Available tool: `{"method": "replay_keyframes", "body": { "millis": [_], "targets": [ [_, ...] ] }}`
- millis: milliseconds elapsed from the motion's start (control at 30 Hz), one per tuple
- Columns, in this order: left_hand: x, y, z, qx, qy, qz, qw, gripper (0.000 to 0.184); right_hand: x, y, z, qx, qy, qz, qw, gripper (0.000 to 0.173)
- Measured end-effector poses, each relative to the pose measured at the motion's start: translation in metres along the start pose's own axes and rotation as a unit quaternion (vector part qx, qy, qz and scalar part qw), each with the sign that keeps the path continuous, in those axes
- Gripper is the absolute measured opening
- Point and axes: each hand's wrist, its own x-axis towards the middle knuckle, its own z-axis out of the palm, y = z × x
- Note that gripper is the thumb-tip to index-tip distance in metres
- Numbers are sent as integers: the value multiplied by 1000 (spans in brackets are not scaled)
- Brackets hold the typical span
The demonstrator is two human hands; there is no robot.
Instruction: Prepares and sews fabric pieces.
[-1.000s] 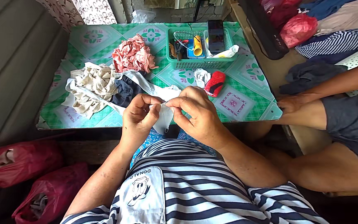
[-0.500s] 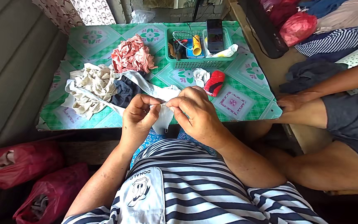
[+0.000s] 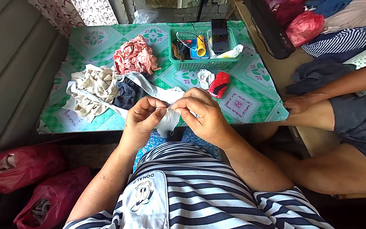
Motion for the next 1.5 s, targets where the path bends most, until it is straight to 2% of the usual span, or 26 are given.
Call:
{"method": "replay_keyframes", "body": {
  "millis": [167, 333, 833, 1000, 1133, 1267, 1367, 1500],
  "targets": [
    [0, 4, -5, -133, -49, -102, 985, 8, 0, 3, -3, 77, -8, 15, 997, 13],
    [0, 4, -8, -167, -73, -122, 976, 11, -1, 4, -5, 108, -11, 10, 994, 11],
    [-2, 1, 6, -122, -5, -46, 991, 9, 1, 5, 2, 171, 8, 36, 985, 9],
    [-1, -2, 11, -80, 10, -13, 997, 10, 1, 1, 6, 186, 17, 48, 981, 13],
    [-2, -6, 12, -16, 33, 24, 999, 10, 2, 0, 8, 159, 19, 22, 987, 17],
    [-2, -10, 12, 33, 33, 59, 997, 8, 0, -1, 12, 65, 25, -15, 997, 12],
    [-3, -13, 11, 63, 38, 78, 994, 8, 0, -1, 16, 6, 31, -39, 999, 14],
    [-1, -14, 7, 101, 45, 94, 989, 9, 1, -6, 10, 65, 32, -69, 995, 10]
  ]
}}
